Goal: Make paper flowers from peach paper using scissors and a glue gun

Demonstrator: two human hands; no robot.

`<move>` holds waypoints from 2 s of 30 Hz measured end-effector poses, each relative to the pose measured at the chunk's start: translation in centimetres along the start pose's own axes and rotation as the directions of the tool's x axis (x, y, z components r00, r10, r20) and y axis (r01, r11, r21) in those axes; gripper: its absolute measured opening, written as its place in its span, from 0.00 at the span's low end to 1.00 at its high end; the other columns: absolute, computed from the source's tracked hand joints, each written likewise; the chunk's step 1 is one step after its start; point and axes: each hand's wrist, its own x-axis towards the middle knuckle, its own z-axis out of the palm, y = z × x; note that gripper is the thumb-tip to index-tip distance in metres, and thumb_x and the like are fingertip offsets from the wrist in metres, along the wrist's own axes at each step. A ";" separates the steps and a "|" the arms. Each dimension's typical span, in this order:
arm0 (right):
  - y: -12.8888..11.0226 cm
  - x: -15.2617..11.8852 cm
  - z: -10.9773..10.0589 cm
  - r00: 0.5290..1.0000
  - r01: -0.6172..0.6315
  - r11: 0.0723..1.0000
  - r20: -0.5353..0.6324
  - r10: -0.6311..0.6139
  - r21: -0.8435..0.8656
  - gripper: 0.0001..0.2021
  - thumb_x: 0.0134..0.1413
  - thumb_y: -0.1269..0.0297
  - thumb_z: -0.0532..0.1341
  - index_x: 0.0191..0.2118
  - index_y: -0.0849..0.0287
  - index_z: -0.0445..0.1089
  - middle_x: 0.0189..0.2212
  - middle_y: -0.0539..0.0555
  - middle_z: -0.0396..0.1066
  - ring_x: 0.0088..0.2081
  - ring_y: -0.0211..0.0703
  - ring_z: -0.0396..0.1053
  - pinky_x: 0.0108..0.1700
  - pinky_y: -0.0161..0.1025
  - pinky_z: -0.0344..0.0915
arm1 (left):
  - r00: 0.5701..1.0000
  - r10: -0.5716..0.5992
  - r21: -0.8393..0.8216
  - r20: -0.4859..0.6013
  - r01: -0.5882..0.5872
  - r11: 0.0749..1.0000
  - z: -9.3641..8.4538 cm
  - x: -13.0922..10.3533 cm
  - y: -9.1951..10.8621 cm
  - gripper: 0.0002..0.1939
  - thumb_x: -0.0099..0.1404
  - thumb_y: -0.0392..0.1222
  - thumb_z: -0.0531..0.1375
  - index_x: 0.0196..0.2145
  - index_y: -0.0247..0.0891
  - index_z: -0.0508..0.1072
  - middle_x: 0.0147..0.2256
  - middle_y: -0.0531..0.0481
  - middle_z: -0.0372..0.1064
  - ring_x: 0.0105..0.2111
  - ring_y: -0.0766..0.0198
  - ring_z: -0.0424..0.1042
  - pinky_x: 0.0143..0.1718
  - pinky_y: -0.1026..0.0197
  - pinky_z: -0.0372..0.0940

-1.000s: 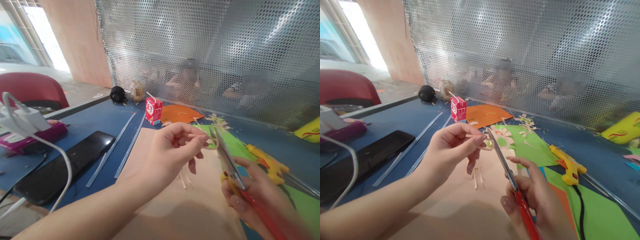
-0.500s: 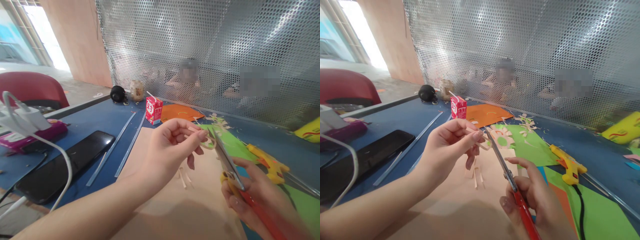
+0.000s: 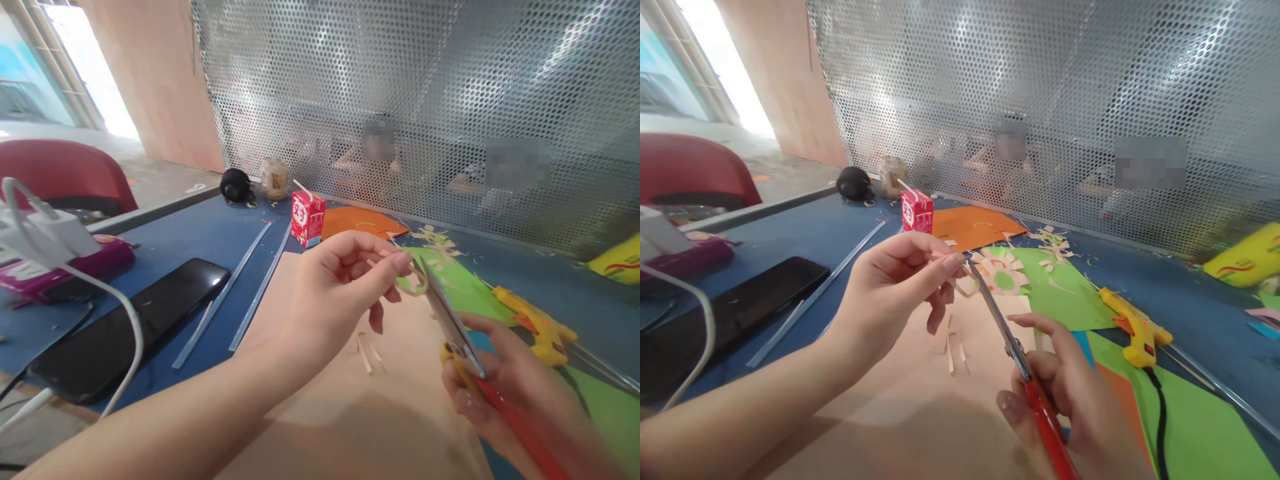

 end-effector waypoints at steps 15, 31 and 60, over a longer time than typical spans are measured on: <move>-0.1 0.0 -0.2 1.000 0.002 0.998 0.022 -0.001 -0.062 0.26 0.41 0.48 0.61 0.47 0.49 0.57 0.19 0.46 0.61 0.18 0.39 0.61 0.19 0.34 0.60 | 0.998 0.043 0.083 -0.041 -0.040 0.996 -0.1 0.2 0.0 0.04 0.54 0.37 0.62 0.26 0.36 0.68 0.19 0.55 0.64 0.18 0.71 0.64 0.09 0.72 0.63; -0.8 0.0 0.1 0.997 -0.077 0.997 0.014 0.077 0.006 0.21 0.42 0.64 0.58 0.44 0.44 0.54 0.17 0.43 0.59 0.19 0.38 0.57 0.23 0.33 0.59 | 0.998 0.060 0.066 -0.008 -0.059 0.996 0.0 0.0 0.1 0.03 0.53 0.36 0.62 0.25 0.36 0.70 0.21 0.54 0.65 0.19 0.69 0.67 0.09 0.71 0.65; -0.5 -0.1 0.0 1.000 -0.024 1.000 0.002 0.024 -0.005 0.20 0.43 0.60 0.61 0.44 0.46 0.55 0.17 0.43 0.59 0.18 0.37 0.58 0.22 0.34 0.60 | 1.000 0.027 0.073 -0.006 -0.027 0.997 0.0 0.1 0.2 0.04 0.54 0.37 0.62 0.24 0.37 0.70 0.20 0.53 0.66 0.18 0.68 0.68 0.10 0.71 0.64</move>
